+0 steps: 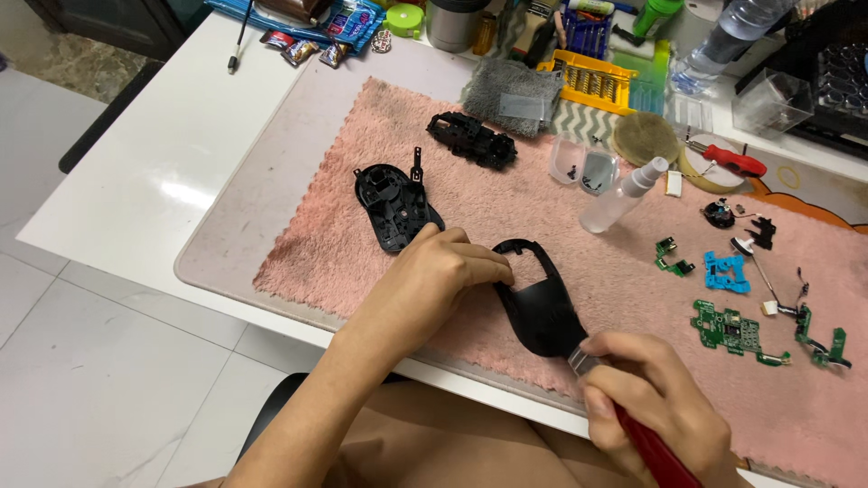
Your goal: The person cleans a disassembled black computer mouse shell using a red-handled brush and a gray microfiber cloth. They first brush the interior and exterior surfaces, then wipe the shell with the cloth, focusing on crevices and edges.
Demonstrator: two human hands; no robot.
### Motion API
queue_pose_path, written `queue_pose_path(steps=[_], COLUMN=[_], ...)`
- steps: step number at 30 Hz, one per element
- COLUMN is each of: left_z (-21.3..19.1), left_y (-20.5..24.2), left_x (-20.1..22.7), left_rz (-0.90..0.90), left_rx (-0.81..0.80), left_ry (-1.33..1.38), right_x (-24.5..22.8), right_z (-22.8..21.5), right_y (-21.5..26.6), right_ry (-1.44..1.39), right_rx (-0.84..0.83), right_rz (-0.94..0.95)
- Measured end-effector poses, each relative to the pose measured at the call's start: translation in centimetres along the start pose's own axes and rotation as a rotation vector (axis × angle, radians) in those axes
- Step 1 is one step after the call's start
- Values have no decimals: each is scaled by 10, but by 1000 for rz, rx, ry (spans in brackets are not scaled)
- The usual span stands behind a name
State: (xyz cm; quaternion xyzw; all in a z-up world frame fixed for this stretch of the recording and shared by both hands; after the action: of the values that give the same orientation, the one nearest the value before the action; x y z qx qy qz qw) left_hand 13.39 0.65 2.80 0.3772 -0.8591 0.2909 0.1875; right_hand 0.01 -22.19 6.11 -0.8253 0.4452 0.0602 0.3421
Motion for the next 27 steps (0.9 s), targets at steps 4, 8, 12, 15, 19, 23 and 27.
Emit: queue_pose_path(steps=[4,8,12,15,19,23,27], left_z=[0,4,-5,-4,-6,-1,-1], left_y=[0,1,0,-1,-3,-2,-2], left_x=[0,-3,3,3,4,2,-2], left_rz=[5,23,26,19,14,-14,14], left_rx=[-17,-22,-1,-26,-19,-45,-25], left_ry=[-8,-15,20,2,46,47,22], right_x=[4,9,3,11,41,56,76], right_z=[1,-7,-11,-18,-7,-2,6], right_y=[-6,-10,-21,-23,-26,-28,-19], right_ry=[-131,-65,-197,-102,-221,-532,-647], right_rx=[-41,62,68,152,212,305,443], right_rz=[145,62,80,154,229,351,439])
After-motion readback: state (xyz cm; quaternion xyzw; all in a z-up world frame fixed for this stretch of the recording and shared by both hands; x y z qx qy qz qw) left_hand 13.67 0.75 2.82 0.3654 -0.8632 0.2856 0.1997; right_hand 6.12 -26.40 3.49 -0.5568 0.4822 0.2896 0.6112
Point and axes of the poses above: each hand's wrist, its own y-axis away from the middle knuckle, its own z-axis out of the palm, x = y × z, the point moved 5 cm from there along -y, towards the middle knuckle, and after that the axes turned 7 degrees about -z, right-handed, at the moved point
